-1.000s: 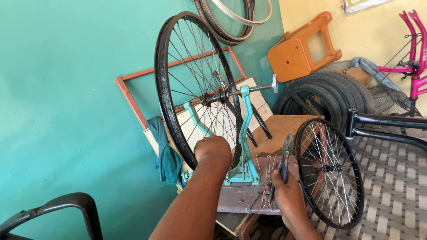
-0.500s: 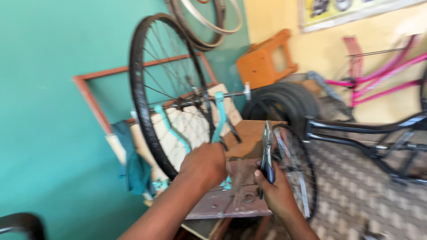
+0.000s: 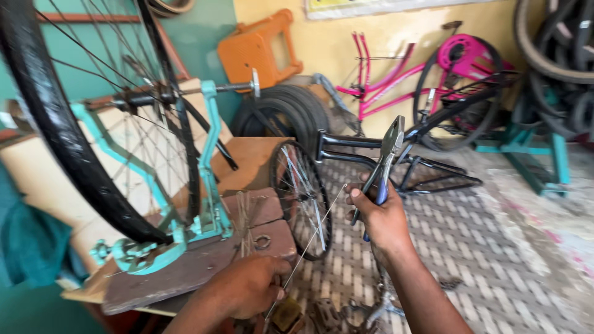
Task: The person replaces bicycle wheel spokes and attaches a spoke hub. The person removes the wheel from a stand, selects spokes, inserts them into the hub and rim, and uses pliers to tighten the spokes.
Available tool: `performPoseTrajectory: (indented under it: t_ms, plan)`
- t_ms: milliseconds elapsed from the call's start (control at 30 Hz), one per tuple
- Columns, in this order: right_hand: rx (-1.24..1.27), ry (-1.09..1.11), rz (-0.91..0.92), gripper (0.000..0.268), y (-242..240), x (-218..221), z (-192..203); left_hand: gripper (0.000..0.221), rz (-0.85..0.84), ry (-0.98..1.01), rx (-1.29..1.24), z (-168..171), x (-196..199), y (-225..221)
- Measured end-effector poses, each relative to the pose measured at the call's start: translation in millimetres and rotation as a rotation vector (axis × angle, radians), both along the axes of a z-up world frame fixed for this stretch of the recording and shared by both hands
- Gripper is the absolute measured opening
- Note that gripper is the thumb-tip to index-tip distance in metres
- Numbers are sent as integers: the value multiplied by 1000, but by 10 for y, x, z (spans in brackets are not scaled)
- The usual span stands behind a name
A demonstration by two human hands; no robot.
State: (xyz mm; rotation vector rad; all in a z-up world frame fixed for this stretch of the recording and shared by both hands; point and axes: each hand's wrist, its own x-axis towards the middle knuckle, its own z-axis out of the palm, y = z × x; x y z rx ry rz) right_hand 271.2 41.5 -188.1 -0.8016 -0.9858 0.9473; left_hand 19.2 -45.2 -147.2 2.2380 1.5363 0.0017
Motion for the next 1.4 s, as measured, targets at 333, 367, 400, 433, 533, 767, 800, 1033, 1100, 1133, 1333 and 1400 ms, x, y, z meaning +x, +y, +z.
performPoseTrajectory:
  t_ms: [333, 367, 400, 433, 533, 767, 800, 1033, 1100, 1133, 1333, 1400]
  plan:
    - [-5, -101, -56, 37, 8, -305, -55, 32, -226, -504, 10, -559, 22, 405]
    - [14, -153, -67, 36, 10, -388, -78, 29, -138, -724, -40, -627, 90, 432]
    - [14, -169, -49, 35, 8, -478, -101, 27, -46, -944, -90, -683, 211, 462]
    - [12, -184, -34, 35, -2, -579, -133, 24, 53, -1081, -117, -709, 339, 514]
    - [33, -222, 18, 32, -8, -778, -144, 19, 314, -1303, -102, -692, 500, 627]
    - [-427, -738, 41, 48, -102, -448, -149, 36, 435, -1447, 74, -475, 242, 805]
    - [-328, -816, 84, 38, -89, -366, -192, 36, 440, -1482, 72, -466, 202, 816]
    - [-305, -918, 309, 24, -149, -228, -333, 30, 386, -1390, 401, -530, 4, 967]
    - [-289, -941, 303, 29, -165, -270, -306, 28, 347, -1379, 437, -545, -6, 1010]
    - [-220, -956, 300, 31, -169, -282, -308, 27, 360, -1366, 445, -554, -13, 1021]
    - [-158, -944, 309, 23, -155, -306, -355, 27, 393, -1283, 479, -572, -54, 1023]
    - [-177, -950, 299, 22, -156, -313, -345, 27, 378, -1287, 467, -555, -57, 1010]
